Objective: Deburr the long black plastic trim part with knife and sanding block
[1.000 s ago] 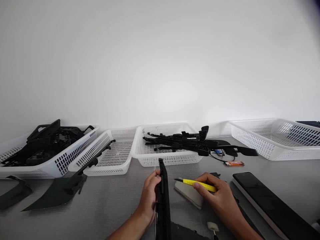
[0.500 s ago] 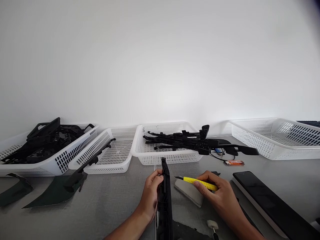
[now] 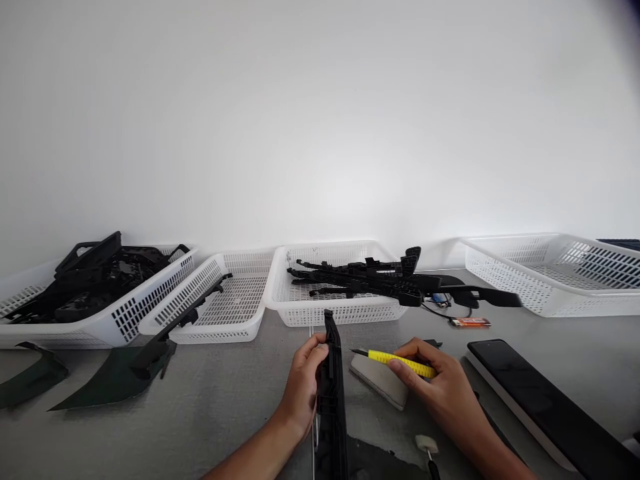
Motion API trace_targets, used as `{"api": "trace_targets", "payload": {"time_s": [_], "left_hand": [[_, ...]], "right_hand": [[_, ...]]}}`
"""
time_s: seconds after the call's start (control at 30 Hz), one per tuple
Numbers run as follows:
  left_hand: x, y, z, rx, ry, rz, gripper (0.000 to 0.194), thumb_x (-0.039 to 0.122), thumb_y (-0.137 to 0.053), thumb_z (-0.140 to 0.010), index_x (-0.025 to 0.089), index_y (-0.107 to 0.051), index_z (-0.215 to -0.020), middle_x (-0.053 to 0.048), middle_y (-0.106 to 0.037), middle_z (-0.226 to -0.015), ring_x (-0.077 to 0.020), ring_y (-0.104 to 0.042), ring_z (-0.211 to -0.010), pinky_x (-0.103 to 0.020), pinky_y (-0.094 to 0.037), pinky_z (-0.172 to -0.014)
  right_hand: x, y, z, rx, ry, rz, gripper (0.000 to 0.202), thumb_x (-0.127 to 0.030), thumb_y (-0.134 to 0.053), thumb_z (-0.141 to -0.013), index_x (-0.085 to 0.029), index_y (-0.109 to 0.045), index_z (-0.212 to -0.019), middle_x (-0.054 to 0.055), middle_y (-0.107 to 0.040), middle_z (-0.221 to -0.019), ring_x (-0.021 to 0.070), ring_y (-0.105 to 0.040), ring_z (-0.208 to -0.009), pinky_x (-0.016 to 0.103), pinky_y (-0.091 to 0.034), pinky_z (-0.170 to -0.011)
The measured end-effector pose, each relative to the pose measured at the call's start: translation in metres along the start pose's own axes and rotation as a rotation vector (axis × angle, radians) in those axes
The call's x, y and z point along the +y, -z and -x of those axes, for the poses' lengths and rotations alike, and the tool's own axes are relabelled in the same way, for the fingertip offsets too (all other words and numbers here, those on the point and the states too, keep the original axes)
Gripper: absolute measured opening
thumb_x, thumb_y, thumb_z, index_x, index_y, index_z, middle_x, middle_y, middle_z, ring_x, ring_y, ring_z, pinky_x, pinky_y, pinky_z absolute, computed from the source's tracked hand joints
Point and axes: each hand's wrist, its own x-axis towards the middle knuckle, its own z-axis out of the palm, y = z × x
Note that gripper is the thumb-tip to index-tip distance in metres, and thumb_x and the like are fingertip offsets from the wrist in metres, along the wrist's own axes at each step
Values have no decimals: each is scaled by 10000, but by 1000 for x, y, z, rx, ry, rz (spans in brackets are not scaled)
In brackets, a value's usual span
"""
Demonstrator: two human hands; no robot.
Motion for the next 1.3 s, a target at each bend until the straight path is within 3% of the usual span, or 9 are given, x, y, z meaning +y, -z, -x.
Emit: {"api": "trace_targets", "payload": {"time_s": [0.33,0.53,0.63,0.77,0.93,1.3], "left_hand": [[-4,4,-2,-146,-67,-83,458,519,-824,-760,200,-774,-1087,-14,-695,-837,-178,-614,-770,-271,-495,-688],[0,4,2,-252,-69,-115,296,481,-745,-801,198,-657,-798,45,-459,-671,-116,-363,-593,-241,-350,-535],[3,2,4,-287,-106,-122,320,504,-727,-830,198,-637,-800,41,-452,-687,-121,-382,-624,-240,-368,-574],[2,0,5,-261,-110,-98,303,482,-752,-805,189,-677,-823,12,-550,-741,-150,-493,-709,-252,-416,-650],[-1,2,4,-147,-81,-70,322,485,-821,-743,196,-703,-825,9,-605,-727,-171,-547,-713,-267,-422,-666],[0,2,4,-167,-88,-19,410,547,-838,-774,205,-657,-911,56,-528,-698,-107,-467,-622,-218,-408,-571]], "right_hand": [[1,-2,-3,77,3,29,538,-741,-659,-851,-216,-754,-777,51,-733,-729,217,-637,-674,280,-489,-581],[-1,-1,-3,75,13,15,520,-733,-673,-845,-223,-770,-825,71,-761,-805,252,-683,-755,300,-519,-633],[0,-2,-3,88,13,14,523,-740,-671,-844,-225,-760,-844,80,-763,-831,262,-690,-775,311,-527,-658],[5,-3,-4,112,-10,15,511,-726,-652,-873,-227,-752,-917,69,-748,-858,243,-667,-759,300,-511,-636],[4,0,-2,54,12,-4,491,-706,-659,-885,-223,-742,-859,38,-699,-779,210,-615,-704,286,-474,-622],[-3,4,4,-72,43,-1,452,-660,-680,-888,-220,-735,-801,36,-707,-776,218,-630,-720,309,-454,-663]]}}
